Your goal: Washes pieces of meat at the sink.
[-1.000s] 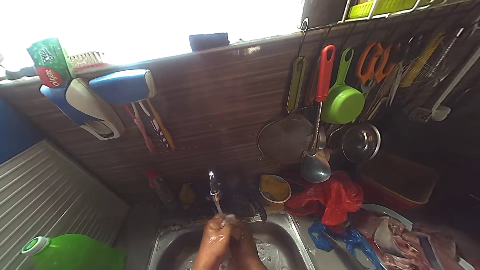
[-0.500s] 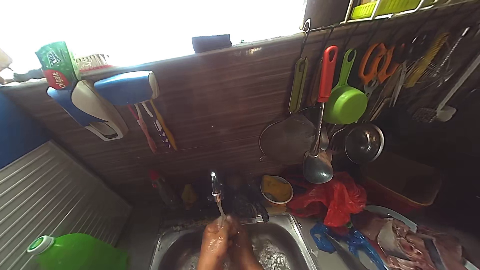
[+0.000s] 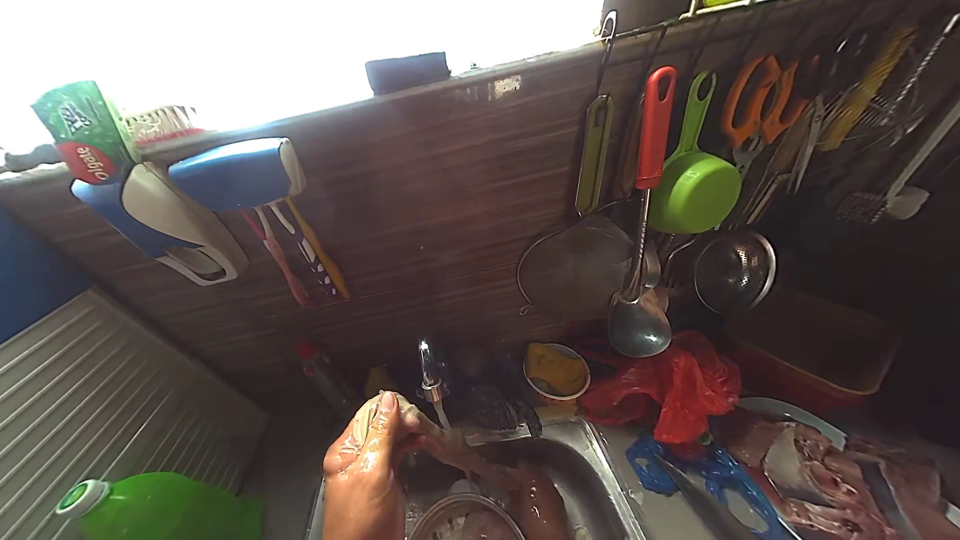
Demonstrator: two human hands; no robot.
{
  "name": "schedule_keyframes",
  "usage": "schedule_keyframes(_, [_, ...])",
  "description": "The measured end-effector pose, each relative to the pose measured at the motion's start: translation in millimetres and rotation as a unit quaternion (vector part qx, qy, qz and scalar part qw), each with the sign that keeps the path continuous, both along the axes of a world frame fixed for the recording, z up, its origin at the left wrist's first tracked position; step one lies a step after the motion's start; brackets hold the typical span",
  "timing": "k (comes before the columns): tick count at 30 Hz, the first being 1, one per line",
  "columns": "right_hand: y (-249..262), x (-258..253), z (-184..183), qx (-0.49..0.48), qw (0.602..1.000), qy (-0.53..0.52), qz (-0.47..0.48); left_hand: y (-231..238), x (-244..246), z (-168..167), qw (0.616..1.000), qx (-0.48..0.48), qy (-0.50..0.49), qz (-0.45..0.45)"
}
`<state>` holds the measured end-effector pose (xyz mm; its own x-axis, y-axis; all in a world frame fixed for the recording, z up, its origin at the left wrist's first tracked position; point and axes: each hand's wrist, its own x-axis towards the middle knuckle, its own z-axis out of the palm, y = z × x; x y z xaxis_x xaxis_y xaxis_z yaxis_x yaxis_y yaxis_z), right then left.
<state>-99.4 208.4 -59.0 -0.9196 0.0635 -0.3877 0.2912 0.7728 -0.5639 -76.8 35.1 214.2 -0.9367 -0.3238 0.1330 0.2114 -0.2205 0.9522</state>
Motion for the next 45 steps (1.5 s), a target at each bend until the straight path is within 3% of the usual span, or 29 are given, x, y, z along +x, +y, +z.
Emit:
schedule_keyframes(3, [0.3,-12.6,14.0,-0.037,0.999,-0.018,0.036,-7.9,-5.9,-27.3,0.993,-0.107,0.003,-0.039])
schedule_keyframes(5, [-12.5,-11.4,44.5,-0.13,0.987,0.061,0.077,-6.9,-12.0,-65.0,0.981,-0.177,-0.055,-0.063])
schedule_keyframes(7, [-33.7,-8.7,74.6,-0.26,0.951,0.138,0.099,-6.1,-22.0,-106.3,0.957,-0.24,-0.136,-0.09])
schedule_keyframes(10, [-60.9,-5.5,96.5,-0.318,0.935,0.141,0.062,-2.5,-29.1,-136.5,0.95,-0.22,-0.2,-0.094])
schedule_keyframes(13, [-71.1,-1.6,90.2,-0.282,0.945,0.164,0.004,4.0,-23.9,-120.4,0.973,-0.142,-0.163,-0.075])
schedule_keyframes(18, [-65.6,-2.0,76.7,-0.186,0.969,0.162,0.013,1.3,-11.6,-76.0,0.993,-0.077,-0.09,-0.024])
schedule_keyframes(23, [-64.1,-12.6,71.4,-0.201,0.967,0.154,0.023,-2.8,-5.2,-45.8,0.998,-0.026,-0.056,-0.001])
schedule_keyframes(28, [-56.4,-6.5,44.2,-0.189,0.969,0.157,-0.001,-12.9,-5.1,-8.6,0.999,-0.013,-0.025,0.028])
schedule_keyframes(35, [-32.3,-8.9,25.2,-0.165,0.983,0.079,0.005,-11.8,9.4,9.5,0.999,-0.028,0.012,0.017])
schedule_keyframes(38, [-22.4,-7.1,22.2,-0.179,0.983,0.049,0.011,-13.3,6.1,5.9,0.998,-0.062,-0.003,-0.014])
schedule_keyframes(40, [-17.0,-11.3,7.7,-0.259,0.965,0.004,-0.052,-20.4,3.2,-0.5,0.992,-0.113,-0.003,-0.049])
schedule_keyframes(43, [-9.5,-15.8,10.7,-0.405,0.89,-0.029,-0.207,-37.3,-6.5,-32.4,0.972,-0.218,-0.051,-0.069])
schedule_keyframes(45, [-4.9,-19.8,30.7,-0.457,0.855,-0.019,-0.243,-51.1,-11.9,-69.0,0.946,-0.28,-0.15,-0.064])
